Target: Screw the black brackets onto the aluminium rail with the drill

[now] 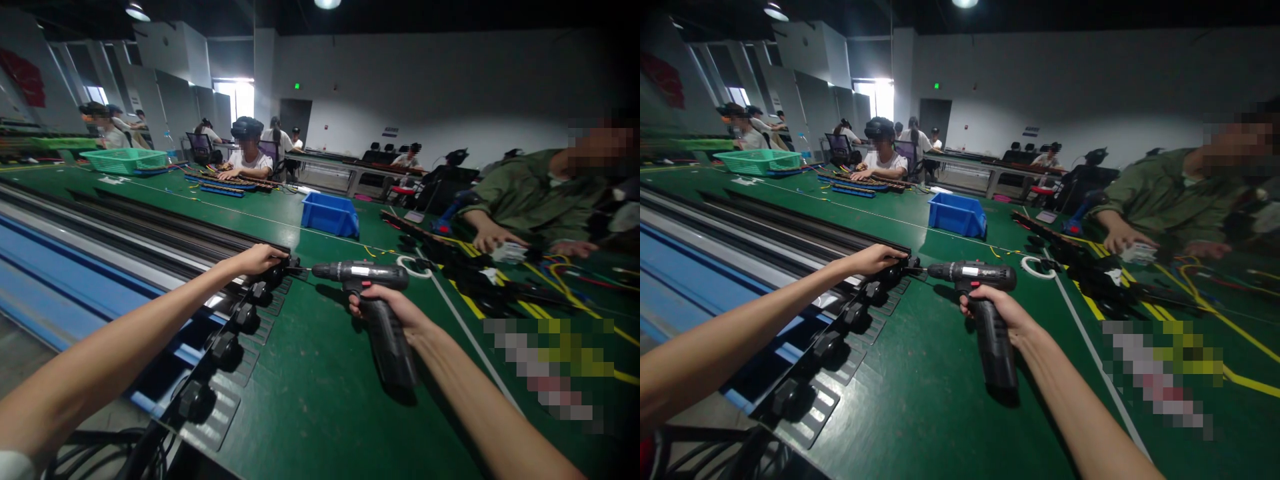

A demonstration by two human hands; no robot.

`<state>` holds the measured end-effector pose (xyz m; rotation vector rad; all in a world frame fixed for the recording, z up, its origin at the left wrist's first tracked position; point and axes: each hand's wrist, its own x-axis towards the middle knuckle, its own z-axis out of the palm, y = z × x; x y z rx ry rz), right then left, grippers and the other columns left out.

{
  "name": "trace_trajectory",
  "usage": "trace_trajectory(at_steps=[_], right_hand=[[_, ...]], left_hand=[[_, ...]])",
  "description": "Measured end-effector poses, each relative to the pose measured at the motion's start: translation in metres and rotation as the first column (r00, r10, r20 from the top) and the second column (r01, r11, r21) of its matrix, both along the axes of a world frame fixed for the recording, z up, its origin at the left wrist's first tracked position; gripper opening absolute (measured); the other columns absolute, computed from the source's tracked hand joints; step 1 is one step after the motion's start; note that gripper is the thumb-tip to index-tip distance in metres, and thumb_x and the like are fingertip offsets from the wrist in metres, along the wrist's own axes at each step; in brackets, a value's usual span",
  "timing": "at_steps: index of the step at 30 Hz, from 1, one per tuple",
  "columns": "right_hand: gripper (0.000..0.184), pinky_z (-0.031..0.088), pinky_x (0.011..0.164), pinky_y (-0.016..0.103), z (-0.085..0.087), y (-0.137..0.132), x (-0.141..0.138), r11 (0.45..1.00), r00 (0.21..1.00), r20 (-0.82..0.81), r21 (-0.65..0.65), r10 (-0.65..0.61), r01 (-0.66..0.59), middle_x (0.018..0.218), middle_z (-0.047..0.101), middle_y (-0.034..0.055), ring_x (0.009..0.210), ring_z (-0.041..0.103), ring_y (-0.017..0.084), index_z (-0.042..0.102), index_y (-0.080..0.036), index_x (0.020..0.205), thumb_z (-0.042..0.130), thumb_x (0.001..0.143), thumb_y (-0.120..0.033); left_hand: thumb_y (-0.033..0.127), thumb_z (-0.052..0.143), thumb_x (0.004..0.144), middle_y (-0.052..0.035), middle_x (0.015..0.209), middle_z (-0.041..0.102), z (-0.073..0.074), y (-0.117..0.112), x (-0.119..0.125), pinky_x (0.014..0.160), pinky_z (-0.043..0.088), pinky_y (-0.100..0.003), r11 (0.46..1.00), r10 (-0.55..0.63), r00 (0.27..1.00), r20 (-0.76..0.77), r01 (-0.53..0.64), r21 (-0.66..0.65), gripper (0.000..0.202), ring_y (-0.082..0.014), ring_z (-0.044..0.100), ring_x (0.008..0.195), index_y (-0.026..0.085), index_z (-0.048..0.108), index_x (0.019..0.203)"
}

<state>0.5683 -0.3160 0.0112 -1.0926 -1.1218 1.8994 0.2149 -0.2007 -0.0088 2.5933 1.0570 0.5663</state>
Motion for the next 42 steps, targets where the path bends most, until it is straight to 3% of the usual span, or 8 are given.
trace_trajectory(at_steps=[42], right_hand=[[0.013, 0.054, 0.059, 0.02, -0.0076, -0.0011, -0.0052, 0.991, 0.985, -0.173, -0.133, 0.0, -0.023, 0.078, 0.06, 0.0077, 0.068, 0.06, 0.014, 0.062, -0.011, 0.083, 0.054, 0.084, -0.022]], left_hand=[[0.026, 0.051, 0.091, -0.0089, 0.127, 0.065, 0.0046, -0.0014, 0.0021, 0.097, 0.045, -0.03, 1.0, -0.015, 1.0, 0.017, 0.015, -0.007, 0.041, -0.0234, 0.061, 0.117, 0.017, 0.063, 0.129]])
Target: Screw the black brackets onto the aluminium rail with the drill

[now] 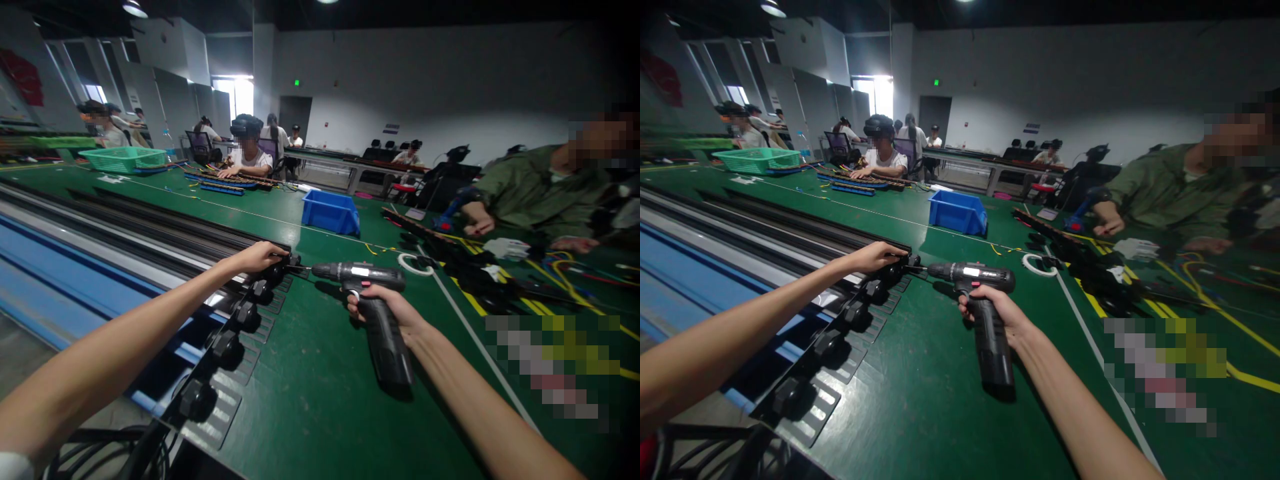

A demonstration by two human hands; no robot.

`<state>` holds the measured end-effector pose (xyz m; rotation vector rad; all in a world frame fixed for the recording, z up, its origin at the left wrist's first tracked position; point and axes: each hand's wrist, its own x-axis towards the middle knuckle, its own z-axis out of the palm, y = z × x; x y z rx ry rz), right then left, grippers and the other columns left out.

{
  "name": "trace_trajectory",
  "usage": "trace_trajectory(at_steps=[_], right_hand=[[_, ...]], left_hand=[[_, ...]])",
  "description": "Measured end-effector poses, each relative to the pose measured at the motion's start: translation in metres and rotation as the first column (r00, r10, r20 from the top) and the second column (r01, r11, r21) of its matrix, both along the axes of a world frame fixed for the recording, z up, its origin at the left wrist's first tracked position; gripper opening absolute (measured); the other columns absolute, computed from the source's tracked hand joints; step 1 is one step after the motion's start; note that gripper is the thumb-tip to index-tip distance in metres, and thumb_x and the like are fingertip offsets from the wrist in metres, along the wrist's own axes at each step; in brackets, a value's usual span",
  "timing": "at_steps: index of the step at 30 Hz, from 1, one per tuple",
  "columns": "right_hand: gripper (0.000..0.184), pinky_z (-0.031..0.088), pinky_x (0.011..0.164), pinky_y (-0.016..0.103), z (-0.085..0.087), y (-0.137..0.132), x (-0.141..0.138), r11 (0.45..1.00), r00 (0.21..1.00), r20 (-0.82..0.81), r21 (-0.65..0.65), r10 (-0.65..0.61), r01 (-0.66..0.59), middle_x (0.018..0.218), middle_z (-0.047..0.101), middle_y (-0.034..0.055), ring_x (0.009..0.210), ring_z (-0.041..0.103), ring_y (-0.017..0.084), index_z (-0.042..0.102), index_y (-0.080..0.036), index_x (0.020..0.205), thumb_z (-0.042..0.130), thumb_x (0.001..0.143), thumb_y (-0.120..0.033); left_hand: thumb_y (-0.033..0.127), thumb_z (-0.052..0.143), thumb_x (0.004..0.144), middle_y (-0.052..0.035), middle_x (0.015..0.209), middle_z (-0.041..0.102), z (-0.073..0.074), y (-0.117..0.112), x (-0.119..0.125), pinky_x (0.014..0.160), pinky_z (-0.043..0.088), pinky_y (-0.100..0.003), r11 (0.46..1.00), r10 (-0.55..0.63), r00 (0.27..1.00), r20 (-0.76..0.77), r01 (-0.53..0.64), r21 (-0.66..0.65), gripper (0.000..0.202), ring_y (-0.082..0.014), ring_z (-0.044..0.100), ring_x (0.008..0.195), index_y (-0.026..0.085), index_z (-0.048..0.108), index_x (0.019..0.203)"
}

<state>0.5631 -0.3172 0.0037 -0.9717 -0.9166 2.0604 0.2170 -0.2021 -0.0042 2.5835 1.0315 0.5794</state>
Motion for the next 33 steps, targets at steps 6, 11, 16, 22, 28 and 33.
trace_trajectory(at_steps=[6, 11, 16, 22, 28, 33], right_hand=[[0.016, 0.054, 0.058, 0.019, -0.004, 0.0, 0.001, 0.999, 0.999, -0.022, -0.037, 0.023, -0.024, 0.079, 0.059, 0.0091, 0.07, 0.061, 0.014, 0.062, -0.009, 0.083, 0.053, 0.085, -0.023], [0.014, 0.054, 0.054, 0.019, -0.013, 0.001, 0.002, 0.999, 0.998, -0.066, -0.048, 0.0, -0.003, 0.077, 0.059, 0.0082, 0.069, 0.061, 0.014, 0.061, -0.01, 0.085, 0.053, 0.085, -0.021], [0.017, 0.057, 0.061, 0.022, -0.026, 0.002, 0.003, 0.995, 0.991, -0.127, -0.091, -0.04, 0.028, 0.08, 0.061, 0.0089, 0.074, 0.063, 0.016, 0.061, -0.009, 0.094, 0.052, 0.085, -0.021], [0.03, 0.059, 0.08, 0.031, -0.038, -0.001, 0.003, 0.988, 0.974, -0.166, -0.063, -0.153, 0.144, 0.094, 0.067, 0.0122, 0.085, 0.066, 0.019, 0.058, -0.009, 0.113, 0.051, 0.085, -0.017], [0.039, 0.058, 0.083, 0.033, -0.036, -0.005, 0.012, 0.988, 0.964, -0.218, -0.048, -0.152, 0.145, 0.094, 0.067, 0.015, 0.088, 0.067, 0.021, 0.056, -0.005, 0.119, 0.05, 0.085, -0.022], [0.044, 0.06, 0.081, 0.033, -0.039, 0.002, 0.02, 0.956, 0.899, -0.327, -0.056, -0.291, 0.289, 0.096, 0.069, 0.0133, 0.087, 0.068, 0.02, 0.054, -0.008, 0.123, 0.052, 0.082, -0.022]], left_hand=[[0.028, 0.052, 0.09, -0.0106, 0.13, 0.063, 0.0, -0.001, 0.001, 0.098, 0.044, -0.031, 1.0, 0.019, 1.0, 0.016, -0.019, 0.003, 0.043, -0.0245, 0.059, 0.118, 0.015, 0.06, 0.131], [0.027, 0.055, 0.088, -0.0133, 0.13, 0.063, 0.001, -0.003, 0.002, 0.091, 0.047, -0.03, 0.997, 0.069, 0.997, 0.039, -0.068, -0.026, 0.051, -0.0242, 0.062, 0.11, 0.014, 0.052, 0.138], [0.029, 0.054, 0.089, -0.0135, 0.129, 0.062, -0.003, -0.001, 0.002, 0.092, 0.047, -0.031, 0.997, 0.07, 0.996, 0.05, -0.068, -0.035, 0.05, -0.0234, 0.062, 0.109, 0.014, 0.052, 0.137], [0.034, 0.054, 0.09, -0.0121, 0.129, 0.063, -0.003, -0.002, 0.002, 0.094, 0.045, -0.031, 0.997, 0.081, 0.997, 0.021, -0.081, -0.01, 0.045, -0.0242, 0.06, 0.115, 0.016, 0.058, 0.131], [0.04, 0.047, 0.094, -0.0097, 0.113, 0.07, 0.007, -0.01, -0.001, 0.084, 0.045, -0.028, 0.994, 0.101, 0.994, 0.036, -0.102, 0.026, 0.04, -0.0221, 0.065, 0.1, 0.016, 0.063, 0.122], [0.041, 0.044, 0.096, -0.0098, 0.092, 0.072, 0.012, -0.007, -0.021, 0.073, 0.041, -0.027, 0.961, 0.208, 0.977, -0.043, -0.196, 0.194, 0.036, -0.0211, 0.064, 0.085, 0.016, 0.07, 0.097]])
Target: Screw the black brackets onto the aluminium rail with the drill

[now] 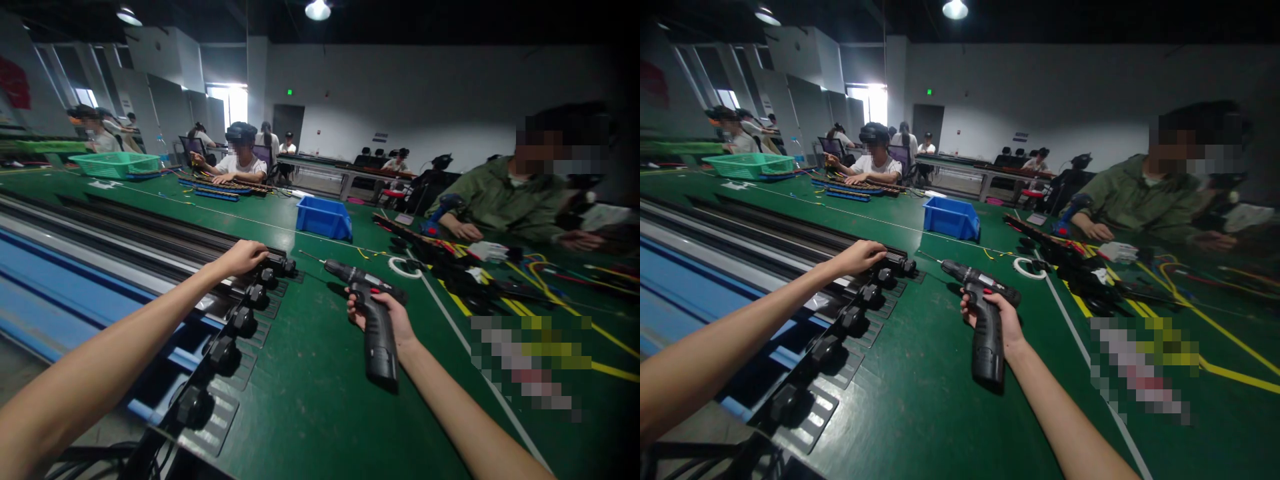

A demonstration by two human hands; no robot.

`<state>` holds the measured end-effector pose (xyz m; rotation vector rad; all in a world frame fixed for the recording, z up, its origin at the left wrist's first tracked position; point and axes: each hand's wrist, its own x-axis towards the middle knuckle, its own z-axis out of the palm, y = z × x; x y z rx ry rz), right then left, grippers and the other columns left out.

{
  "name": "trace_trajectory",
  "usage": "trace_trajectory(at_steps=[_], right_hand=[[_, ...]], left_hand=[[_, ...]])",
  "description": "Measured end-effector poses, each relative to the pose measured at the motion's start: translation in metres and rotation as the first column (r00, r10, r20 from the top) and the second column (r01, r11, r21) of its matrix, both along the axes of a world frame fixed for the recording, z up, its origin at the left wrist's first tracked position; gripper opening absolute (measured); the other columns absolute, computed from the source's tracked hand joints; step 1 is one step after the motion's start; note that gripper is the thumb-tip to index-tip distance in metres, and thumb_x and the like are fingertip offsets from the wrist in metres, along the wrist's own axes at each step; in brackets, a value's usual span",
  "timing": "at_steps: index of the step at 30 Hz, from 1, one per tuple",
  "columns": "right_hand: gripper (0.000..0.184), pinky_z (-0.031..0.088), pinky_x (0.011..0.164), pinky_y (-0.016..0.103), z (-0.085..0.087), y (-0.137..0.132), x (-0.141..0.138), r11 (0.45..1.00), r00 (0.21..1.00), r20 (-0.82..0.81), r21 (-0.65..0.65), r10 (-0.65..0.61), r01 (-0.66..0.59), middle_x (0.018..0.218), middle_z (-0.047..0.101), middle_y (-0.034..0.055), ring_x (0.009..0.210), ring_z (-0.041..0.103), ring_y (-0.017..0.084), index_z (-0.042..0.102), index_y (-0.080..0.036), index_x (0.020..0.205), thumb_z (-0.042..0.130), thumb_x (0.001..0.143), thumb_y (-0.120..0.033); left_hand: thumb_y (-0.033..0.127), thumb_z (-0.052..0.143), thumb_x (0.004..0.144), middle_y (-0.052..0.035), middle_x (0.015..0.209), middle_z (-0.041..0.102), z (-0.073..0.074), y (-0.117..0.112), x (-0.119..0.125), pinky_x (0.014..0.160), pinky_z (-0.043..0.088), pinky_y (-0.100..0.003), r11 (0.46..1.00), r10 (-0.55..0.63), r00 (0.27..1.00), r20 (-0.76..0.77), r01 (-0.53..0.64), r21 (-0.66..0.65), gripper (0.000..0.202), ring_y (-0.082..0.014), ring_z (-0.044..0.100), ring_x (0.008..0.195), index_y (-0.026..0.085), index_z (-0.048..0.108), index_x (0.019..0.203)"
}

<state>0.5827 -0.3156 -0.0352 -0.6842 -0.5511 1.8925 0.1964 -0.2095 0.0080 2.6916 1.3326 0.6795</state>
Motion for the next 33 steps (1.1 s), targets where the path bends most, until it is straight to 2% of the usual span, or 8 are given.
trace_trajectory(at_steps=[5, 9, 12, 15, 21, 26, 30, 33], right_hand=[[0.041, 0.059, 0.088, 0.032, -0.006, 0.01, 0.002, 0.985, 0.985, -0.001, 0.0, -0.171, 0.171, 0.113, 0.069, 0.0157, 0.103, 0.068, 0.021, 0.053, -0.009, 0.125, 0.052, 0.085, -0.021], [0.039, 0.058, 0.092, 0.037, -0.004, 0.014, 0.005, 0.987, 0.985, 0.061, 0.002, -0.16, 0.16, 0.121, 0.067, 0.014, 0.114, 0.064, 0.022, 0.053, -0.014, 0.127, 0.051, 0.092, -0.032], [0.047, 0.059, 0.089, 0.041, 0.001, 0.015, 0.01, 0.992, 0.979, 0.165, -0.022, -0.118, 0.123, 0.119, 0.067, 0.0189, 0.114, 0.065, 0.026, 0.054, -0.012, 0.124, 0.05, 0.093, -0.047], [0.054, 0.059, 0.086, 0.042, 0.008, 0.014, 0.014, 0.994, 0.955, 0.285, -0.045, -0.082, 0.098, 0.112, 0.068, 0.0238, 0.105, 0.069, 0.029, 0.054, -0.008, 0.119, 0.051, 0.091, -0.054], [0.035, 0.061, 0.077, 0.043, 0.011, 0.007, 0.012, 0.997, 0.866, 0.495, 0.073, -0.07, 0.039, 0.095, 0.074, 0.0141, 0.085, 0.073, 0.027, 0.054, -0.015, 0.115, 0.066, 0.087, -0.032], [0.03, 0.062, 0.073, 0.034, -0.002, 0.016, 0.009, 0.987, 0.826, 0.544, 0.136, -0.146, 0.084, 0.086, 0.073, 0.0096, 0.079, 0.073, 0.022, 0.06, -0.014, 0.105, 0.067, 0.087, -0.036], [0.035, 0.06, 0.057, 0.029, -0.01, 0.026, 0.013, 0.976, 0.709, 0.671, 0.131, -0.215, 0.172, 0.076, 0.073, 0.0107, 0.065, 0.071, 0.021, 0.064, -0.013, 0.095, 0.066, 0.085, -0.047], [0.041, 0.056, 0.044, 0.029, -0.012, 0.029, 0.019, 0.982, 0.595, 0.782, 0.137, -0.189, 0.132, 0.06, 0.07, 0.0113, 0.051, 0.067, 0.022, 0.066, -0.014, 0.083, 0.06, 0.086, -0.054]], left_hand=[[0.044, 0.04, 0.096, -0.0089, 0.077, 0.069, -0.006, 0.006, -0.019, 0.065, 0.036, -0.027, 0.986, 0.168, 0.985, -0.028, -0.168, 0.01, 0.043, -0.0199, 0.062, 0.072, 0.017, 0.069, 0.08], [0.045, 0.037, 0.096, -0.008, 0.077, 0.07, -0.01, 0.007, -0.022, 0.064, 0.036, -0.027, 0.981, 0.187, 0.982, -0.011, -0.188, -0.051, 0.046, -0.0203, 0.062, 0.072, 0.018, 0.069, 0.078], [0.046, 0.037, 0.096, -0.0077, 0.077, 0.07, -0.011, 0.007, -0.022, 0.065, 0.037, -0.027, 0.979, 0.195, 0.981, -0.007, -0.195, -0.061, 0.046, -0.0205, 0.062, 0.072, 0.018, 0.069, 0.077], [0.044, 0.037, 0.096, -0.0083, 0.078, 0.071, -0.012, 0.008, -0.022, 0.065, 0.038, -0.027, 0.977, 0.202, 0.979, -0.01, -0.202, -0.062, 0.046, -0.0212, 0.063, 0.073, 0.018, 0.07, 0.079], [0.045, 0.038, 0.096, -0.0097, 0.084, 0.072, -0.015, 0.01, -0.022, 0.069, 0.039, -0.028, 0.97, 0.235, 0.971, -0.038, -0.237, -0.055, 0.044, -0.0228, 0.064, 0.078, 0.019, 0.071, 0.082], [0.046, 0.037, 0.096, -0.0109, 0.089, 0.073, -0.017, 0.01, -0.022, 0.071, 0.039, -0.029, 0.966, 0.255, 0.966, -0.051, -0.257, -0.042, 0.044, -0.0254, 0.066, 0.085, 0.02, 0.071, 0.086], [0.047, 0.037, 0.095, -0.0111, 0.091, 0.074, -0.018, 0.01, -0.022, 0.072, 0.04, -0.029, 0.96, 0.272, 0.961, -0.059, -0.275, -0.053, 0.044, -0.0256, 0.066, 0.088, 0.021, 0.072, 0.087], [0.047, 0.036, 0.096, -0.0109, 0.092, 0.074, -0.018, 0.01, -0.022, 0.071, 0.039, -0.029, 0.961, 0.268, 0.961, -0.063, -0.271, -0.052, 0.045, -0.0258, 0.066, 0.089, 0.021, 0.071, 0.088]])
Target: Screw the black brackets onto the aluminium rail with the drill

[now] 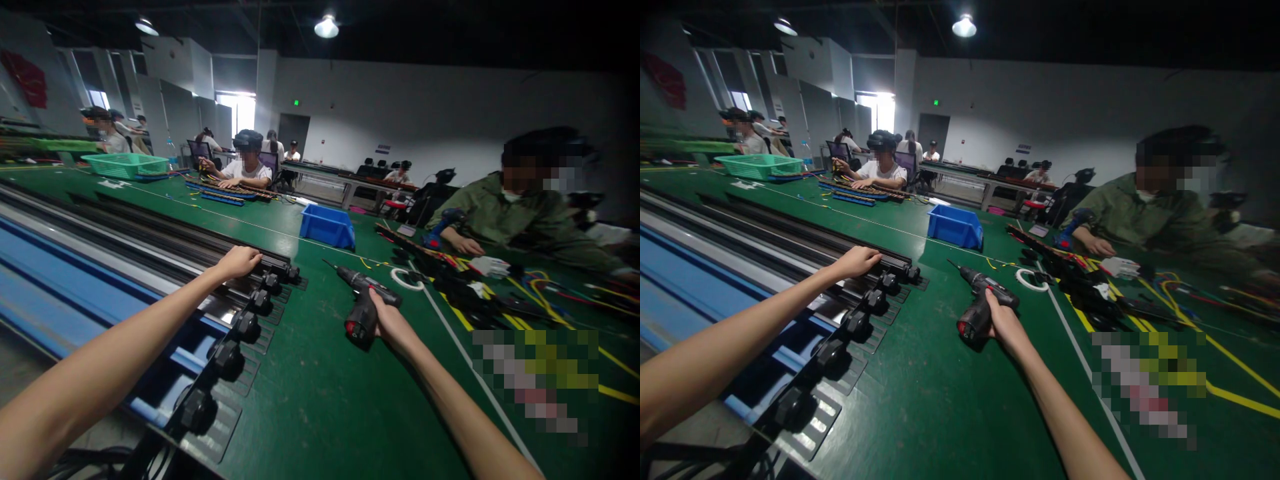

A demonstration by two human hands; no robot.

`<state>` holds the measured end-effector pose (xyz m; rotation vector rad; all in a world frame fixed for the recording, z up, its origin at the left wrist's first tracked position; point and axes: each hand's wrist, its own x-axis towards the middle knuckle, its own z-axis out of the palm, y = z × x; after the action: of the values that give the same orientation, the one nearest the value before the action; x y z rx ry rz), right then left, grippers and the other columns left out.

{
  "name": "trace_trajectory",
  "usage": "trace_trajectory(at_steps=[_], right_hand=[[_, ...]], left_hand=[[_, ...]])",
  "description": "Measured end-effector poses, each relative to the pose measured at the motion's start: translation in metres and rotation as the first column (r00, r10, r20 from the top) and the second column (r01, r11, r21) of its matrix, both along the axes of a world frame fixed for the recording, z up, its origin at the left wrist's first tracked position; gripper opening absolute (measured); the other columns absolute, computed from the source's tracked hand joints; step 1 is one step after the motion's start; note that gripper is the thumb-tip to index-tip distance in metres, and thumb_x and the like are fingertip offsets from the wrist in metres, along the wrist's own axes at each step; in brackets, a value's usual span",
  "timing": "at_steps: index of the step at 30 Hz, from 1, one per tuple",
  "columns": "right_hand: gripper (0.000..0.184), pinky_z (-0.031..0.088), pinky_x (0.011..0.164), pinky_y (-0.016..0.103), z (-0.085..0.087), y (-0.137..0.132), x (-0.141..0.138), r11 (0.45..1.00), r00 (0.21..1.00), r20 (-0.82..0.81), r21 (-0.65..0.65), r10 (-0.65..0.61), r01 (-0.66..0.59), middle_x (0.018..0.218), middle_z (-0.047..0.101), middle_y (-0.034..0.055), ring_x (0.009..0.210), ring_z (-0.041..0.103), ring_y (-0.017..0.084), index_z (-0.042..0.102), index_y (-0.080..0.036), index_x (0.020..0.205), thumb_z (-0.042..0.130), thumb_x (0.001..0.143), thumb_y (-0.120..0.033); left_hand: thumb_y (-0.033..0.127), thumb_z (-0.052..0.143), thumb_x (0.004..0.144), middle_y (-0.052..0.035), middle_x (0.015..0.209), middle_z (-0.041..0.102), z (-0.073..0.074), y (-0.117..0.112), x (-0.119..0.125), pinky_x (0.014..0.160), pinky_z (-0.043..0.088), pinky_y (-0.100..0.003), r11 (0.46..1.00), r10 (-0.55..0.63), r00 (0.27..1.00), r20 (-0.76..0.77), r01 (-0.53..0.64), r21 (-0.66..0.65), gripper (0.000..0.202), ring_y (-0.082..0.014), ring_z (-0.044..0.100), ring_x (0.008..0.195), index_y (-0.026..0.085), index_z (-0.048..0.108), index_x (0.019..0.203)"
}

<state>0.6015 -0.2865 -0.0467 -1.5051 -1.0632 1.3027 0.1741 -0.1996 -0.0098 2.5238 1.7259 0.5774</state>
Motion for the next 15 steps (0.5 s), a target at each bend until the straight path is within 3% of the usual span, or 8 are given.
trace_trajectory(at_steps=[4, 11, 13, 15], right_hand=[[0.053, 0.05, 0.035, 0.028, 0.002, 0.0, 0.002, 0.998, 0.963, 0.262, -0.029, 0.062, -0.057, 0.042, 0.061, 0.0114, 0.035, 0.059, 0.021, 0.063, -0.016, 0.063, 0.053, 0.086, -0.063], [0.066, 0.046, 0.037, 0.029, 0.021, -0.006, -0.006, 0.983, 0.854, 0.488, -0.121, 0.179, -0.137, 0.047, 0.062, 0.015, 0.036, 0.058, 0.019, 0.058, -0.018, 0.052, 0.045, 0.082, -0.075], [0.061, 0.044, 0.039, 0.03, 0.037, -0.012, -0.009, 0.99, 0.784, 0.603, -0.097, 0.144, -0.107, 0.044, 0.059, 0.0111, 0.036, 0.055, 0.019, 0.056, -0.021, 0.05, 0.049, 0.081, -0.073], [0.052, 0.041, 0.043, 0.03, 0.056, -0.021, -0.019, 0.995, 0.673, 0.74, 0.056, 0.014, -0.082, 0.043, 0.056, 0.0066, 0.038, 0.052, 0.018, 0.055, -0.023, 0.051, 0.061, 0.077, -0.067]], left_hand=[[0.047, 0.036, 0.095, -0.011, 0.09, 0.073, 0.0, 0.001, 0.0, 0.07, 0.039, -0.029, 1.0, -0.009, 1.0, -0.01, 0.009, 0.002, 0.045, -0.0255, 0.066, 0.085, 0.021, 0.071, 0.086], [0.045, 0.036, 0.095, -0.0112, 0.092, 0.073, -0.002, 0.005, -0.002, 0.074, 0.041, -0.03, 1.0, -0.021, 1.0, -0.004, 0.021, 0.001, 0.044, -0.0247, 0.066, 0.086, 0.02, 0.071, 0.085], [0.045, 0.035, 0.096, -0.0117, 0.09, 0.073, -0.002, 0.005, -0.002, 0.075, 0.042, -0.03, 1.0, -0.025, 1.0, -0.012, 0.026, 0.002, 0.045, -0.0249, 0.066, 0.086, 0.02, 0.071, 0.082], [0.045, 0.035, 0.095, -0.0124, 0.09, 0.072, -0.001, 0.005, -0.002, 0.076, 0.043, -0.031, 0.999, -0.028, 0.999, -0.016, 0.028, 0.015, 0.046, -0.0248, 0.065, 0.086, 0.019, 0.07, 0.08]])
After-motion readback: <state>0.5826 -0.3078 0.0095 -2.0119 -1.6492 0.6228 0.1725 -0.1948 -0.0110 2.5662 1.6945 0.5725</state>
